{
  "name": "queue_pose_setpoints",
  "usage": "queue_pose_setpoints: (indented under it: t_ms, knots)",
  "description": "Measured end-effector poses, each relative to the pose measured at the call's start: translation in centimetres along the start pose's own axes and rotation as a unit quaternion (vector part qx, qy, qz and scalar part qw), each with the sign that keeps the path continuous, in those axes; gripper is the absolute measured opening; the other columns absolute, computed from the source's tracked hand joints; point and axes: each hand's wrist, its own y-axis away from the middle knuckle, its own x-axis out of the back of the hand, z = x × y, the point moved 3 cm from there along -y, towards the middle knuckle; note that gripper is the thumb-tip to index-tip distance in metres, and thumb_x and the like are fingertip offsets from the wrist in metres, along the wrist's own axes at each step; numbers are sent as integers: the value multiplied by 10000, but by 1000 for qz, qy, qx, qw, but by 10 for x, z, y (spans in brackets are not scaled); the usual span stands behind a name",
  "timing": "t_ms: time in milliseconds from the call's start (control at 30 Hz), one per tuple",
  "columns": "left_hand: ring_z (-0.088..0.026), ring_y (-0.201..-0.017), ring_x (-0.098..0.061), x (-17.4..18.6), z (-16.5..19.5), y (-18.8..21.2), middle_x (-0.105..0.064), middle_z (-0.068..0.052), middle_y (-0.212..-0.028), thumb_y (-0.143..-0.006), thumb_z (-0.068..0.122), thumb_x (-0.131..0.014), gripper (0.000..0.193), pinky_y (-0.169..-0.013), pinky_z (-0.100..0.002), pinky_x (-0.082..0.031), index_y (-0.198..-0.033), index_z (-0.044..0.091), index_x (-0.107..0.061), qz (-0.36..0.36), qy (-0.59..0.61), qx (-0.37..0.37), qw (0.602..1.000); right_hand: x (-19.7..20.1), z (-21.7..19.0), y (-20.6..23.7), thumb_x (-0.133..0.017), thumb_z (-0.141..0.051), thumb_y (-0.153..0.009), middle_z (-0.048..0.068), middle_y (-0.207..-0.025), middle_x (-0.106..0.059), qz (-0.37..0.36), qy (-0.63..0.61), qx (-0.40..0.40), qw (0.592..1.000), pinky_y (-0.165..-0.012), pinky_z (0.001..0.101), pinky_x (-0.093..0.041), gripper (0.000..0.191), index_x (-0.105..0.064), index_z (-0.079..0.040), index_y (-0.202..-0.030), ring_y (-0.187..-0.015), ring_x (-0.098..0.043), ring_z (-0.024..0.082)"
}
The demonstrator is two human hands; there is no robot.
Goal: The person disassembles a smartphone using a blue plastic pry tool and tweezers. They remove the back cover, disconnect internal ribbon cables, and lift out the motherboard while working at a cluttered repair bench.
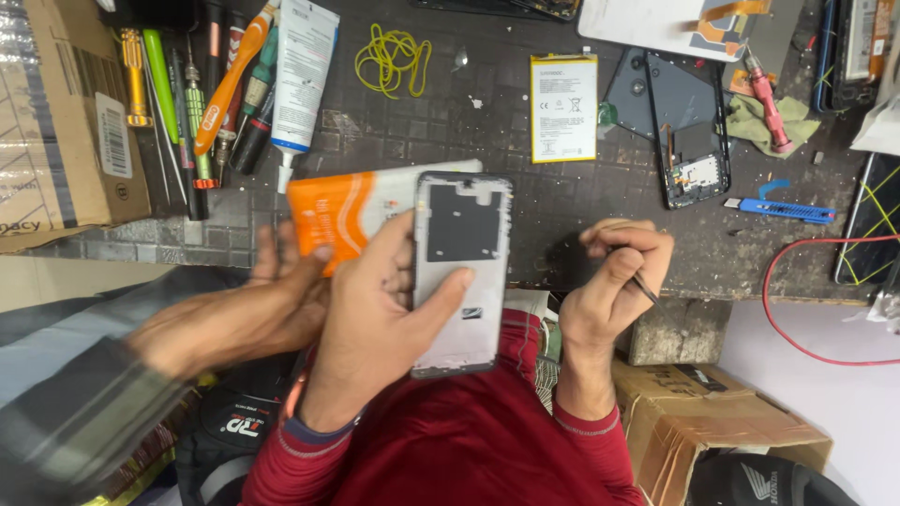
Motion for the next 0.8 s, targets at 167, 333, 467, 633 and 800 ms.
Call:
queue_pose_setpoints:
  t_ms: [167,333,467,633,800]
  knots:
    - [-93,-954,-742,-4,0,-3,-777,-108,-1078,-905,-11,-716,473,-799,-235,-619,-1345,-54,-548,4,-18,-6,1000,9,5,13,-424,-372,-1163,45,-917,-463,17,69,-30,997,-682,224,-329,366,-472,-27,-1053,-750,-384,96]
    - [-106,-934,-751,-10,-4,-8,-780,-109,-1075,-914,10,-709,468,-762,-238,-626,-1344,-51,-534,23,-45,-6,999,17,0,16,-395,-78,-1093,51,-1008,-446,44,72,-51,995,-777,239,-369,100,-461,-13,-1131,-864,-410,101]
    - [-119,-945,-771,-10,-3,-12,-787,-116,-1083,-929,36,-708,469,-764,-247,-630,-1353,-45,-525,29,-85,-37,995,17,-4,13,-369,39,-1016,59,-1077,-419,36,33,-83,995,-800,248,-387,135,-448,-1,-1117,-903,-422,112]
    - [-126,-913,-788,-9,-9,-22,-802,-119,-1044,-913,55,-718,485,-731,-250,-626,-1351,-35,-528,41,-122,-21,992,14,-13,10,-396,102,-1048,85,-1192,-401,11,136,-46,990,-958,301,-500,159,-419,24,-1185,-1048,-534,163]
    - [-126,-955,-764,-9,-14,-28,-786,-125,-1086,-925,47,-706,493,-776,-256,-626,-1369,-45,-512,45,-83,-26,995,11,-7,9,-480,90,-1129,91,-1248,-405,8,36,-50,998,-1099,386,-583,138,-412,22,-1228,-1257,-633,265]
